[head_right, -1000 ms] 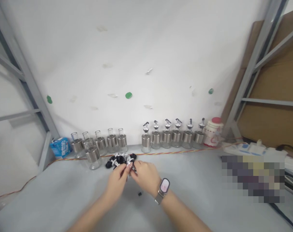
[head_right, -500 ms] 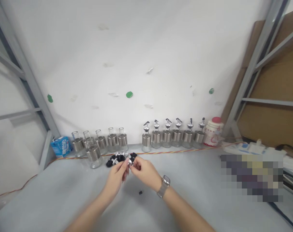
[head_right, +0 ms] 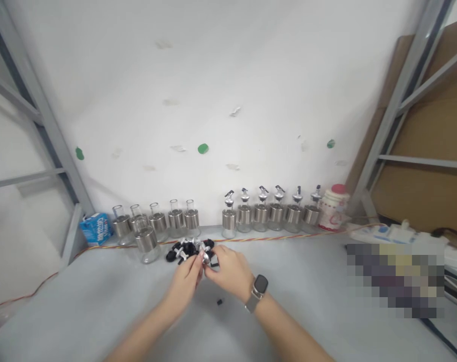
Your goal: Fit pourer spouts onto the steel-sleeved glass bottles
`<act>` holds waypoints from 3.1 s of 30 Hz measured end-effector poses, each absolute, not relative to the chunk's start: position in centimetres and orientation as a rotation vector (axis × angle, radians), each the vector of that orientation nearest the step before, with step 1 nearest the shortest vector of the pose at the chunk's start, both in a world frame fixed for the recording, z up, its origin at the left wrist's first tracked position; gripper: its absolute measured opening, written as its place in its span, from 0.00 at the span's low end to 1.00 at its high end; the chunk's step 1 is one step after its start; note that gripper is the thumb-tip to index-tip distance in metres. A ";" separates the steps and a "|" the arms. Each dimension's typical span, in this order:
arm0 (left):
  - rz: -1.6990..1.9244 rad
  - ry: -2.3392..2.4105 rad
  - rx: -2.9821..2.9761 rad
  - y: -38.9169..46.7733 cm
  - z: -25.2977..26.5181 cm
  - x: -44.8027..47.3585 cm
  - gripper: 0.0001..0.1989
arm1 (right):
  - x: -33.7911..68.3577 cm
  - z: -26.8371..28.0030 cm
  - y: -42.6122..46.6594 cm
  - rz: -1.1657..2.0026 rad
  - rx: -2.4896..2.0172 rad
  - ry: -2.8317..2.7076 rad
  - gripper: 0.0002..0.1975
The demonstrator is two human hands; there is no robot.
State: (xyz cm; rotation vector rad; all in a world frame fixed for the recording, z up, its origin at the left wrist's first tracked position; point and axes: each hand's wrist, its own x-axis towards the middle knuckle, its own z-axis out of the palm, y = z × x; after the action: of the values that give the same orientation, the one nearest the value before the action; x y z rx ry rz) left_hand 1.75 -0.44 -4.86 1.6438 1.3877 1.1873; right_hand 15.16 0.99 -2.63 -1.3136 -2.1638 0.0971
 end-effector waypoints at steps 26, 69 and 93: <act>1.073 1.306 1.966 -0.4 -4.9 1.1 0.13 | 15.7 -3.1 1.7 -0.267 -1.064 -2.193 0.10; 0.904 1.518 3.087 0.2 -2.6 -0.9 0.10 | 15.4 -2.2 1.2 -0.380 -1.242 -2.408 0.09; 1.104 1.522 2.916 -0.6 -2.2 -0.9 0.12 | 15.6 -4.9 2.1 0.314 -0.894 -2.095 0.11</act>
State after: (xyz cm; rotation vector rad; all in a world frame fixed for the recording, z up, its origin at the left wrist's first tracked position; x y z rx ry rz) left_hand -0.89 -0.64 -2.22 2.9156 1.5219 1.1045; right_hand 15.55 2.08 -4.91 -0.8944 -2.0948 0.3143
